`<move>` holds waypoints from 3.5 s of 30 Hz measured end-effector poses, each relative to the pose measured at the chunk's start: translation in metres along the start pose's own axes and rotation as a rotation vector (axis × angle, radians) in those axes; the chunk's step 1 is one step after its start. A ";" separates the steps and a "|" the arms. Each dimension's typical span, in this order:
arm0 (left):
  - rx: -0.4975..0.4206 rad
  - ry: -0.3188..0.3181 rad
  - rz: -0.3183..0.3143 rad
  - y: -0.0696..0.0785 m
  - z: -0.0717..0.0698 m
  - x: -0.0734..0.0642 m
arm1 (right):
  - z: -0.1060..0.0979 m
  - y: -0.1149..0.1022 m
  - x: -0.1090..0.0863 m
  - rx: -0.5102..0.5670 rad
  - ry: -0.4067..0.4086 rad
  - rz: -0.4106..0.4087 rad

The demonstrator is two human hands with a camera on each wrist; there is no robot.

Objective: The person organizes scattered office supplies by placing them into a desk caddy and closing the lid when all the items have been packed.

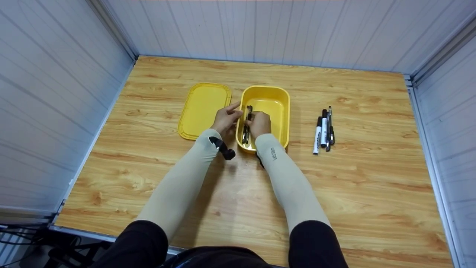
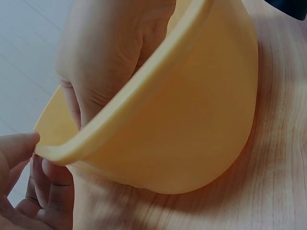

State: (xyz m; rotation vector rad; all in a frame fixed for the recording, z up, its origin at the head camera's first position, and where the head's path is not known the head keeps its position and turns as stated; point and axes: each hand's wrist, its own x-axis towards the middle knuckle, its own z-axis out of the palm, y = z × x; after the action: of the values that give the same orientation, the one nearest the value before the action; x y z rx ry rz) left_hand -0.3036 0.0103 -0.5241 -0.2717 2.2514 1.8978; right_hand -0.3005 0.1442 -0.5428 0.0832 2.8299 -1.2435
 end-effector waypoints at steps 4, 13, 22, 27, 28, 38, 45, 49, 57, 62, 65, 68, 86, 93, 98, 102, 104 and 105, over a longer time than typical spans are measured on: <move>-0.003 -0.004 0.015 0.000 0.001 0.001 | -0.002 0.000 -0.001 0.018 -0.018 0.020; -0.039 -0.002 -0.003 0.001 0.001 -0.001 | -0.004 -0.001 -0.005 0.024 -0.041 0.029; -0.026 -0.005 -0.008 0.001 0.000 -0.003 | -0.008 0.001 -0.009 0.012 -0.048 0.014; -0.021 -0.007 -0.006 0.002 0.001 -0.002 | -0.017 0.000 -0.009 -0.019 -0.032 -0.044; -0.021 -0.005 -0.003 0.002 0.002 -0.001 | -0.019 -0.001 -0.008 -0.024 -0.026 -0.056; -0.023 -0.006 -0.004 0.002 0.003 0.001 | -0.045 -0.004 -0.003 -0.072 0.026 -0.049; -0.047 -0.015 -0.008 0.003 0.002 0.000 | -0.058 0.002 -0.001 -0.093 0.104 -0.064; -0.059 -0.015 -0.014 0.002 0.002 0.000 | -0.064 0.006 -0.001 -0.105 0.132 -0.069; -0.050 -0.023 -0.013 0.002 0.000 0.001 | -0.078 0.012 0.002 -0.103 0.163 -0.062; -0.056 -0.016 -0.020 0.002 0.000 0.003 | -0.088 0.019 0.003 -0.089 0.188 -0.032; -0.067 -0.012 -0.025 0.002 0.000 0.003 | -0.094 0.026 0.003 -0.097 0.211 -0.020; -0.075 -0.010 -0.029 0.002 -0.001 0.003 | -0.100 0.033 0.002 -0.099 0.235 -0.011; -0.076 -0.037 -0.038 0.002 -0.006 0.001 | -0.128 0.068 -0.007 -0.156 0.269 0.036; -0.052 -0.030 -0.025 0.002 -0.005 0.001 | -0.138 0.083 -0.014 -0.146 0.266 0.092; -0.056 -0.031 -0.023 0.002 -0.005 0.002 | -0.142 0.091 -0.020 -0.129 0.246 0.122; -0.029 -0.025 -0.013 0.001 -0.006 0.004 | -0.141 0.097 -0.022 -0.127 0.205 0.147; -0.014 -0.024 -0.013 0.001 -0.006 0.004 | -0.140 0.099 -0.024 -0.134 0.185 0.160; -0.015 -0.022 -0.014 0.001 -0.006 0.003 | -0.140 0.100 -0.024 -0.138 0.179 0.165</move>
State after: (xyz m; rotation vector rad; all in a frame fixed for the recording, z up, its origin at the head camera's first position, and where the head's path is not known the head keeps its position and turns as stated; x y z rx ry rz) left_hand -0.3073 0.0046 -0.5235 -0.2669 2.2157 1.9023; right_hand -0.2732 0.3138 -0.5203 0.4344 2.9752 -1.0541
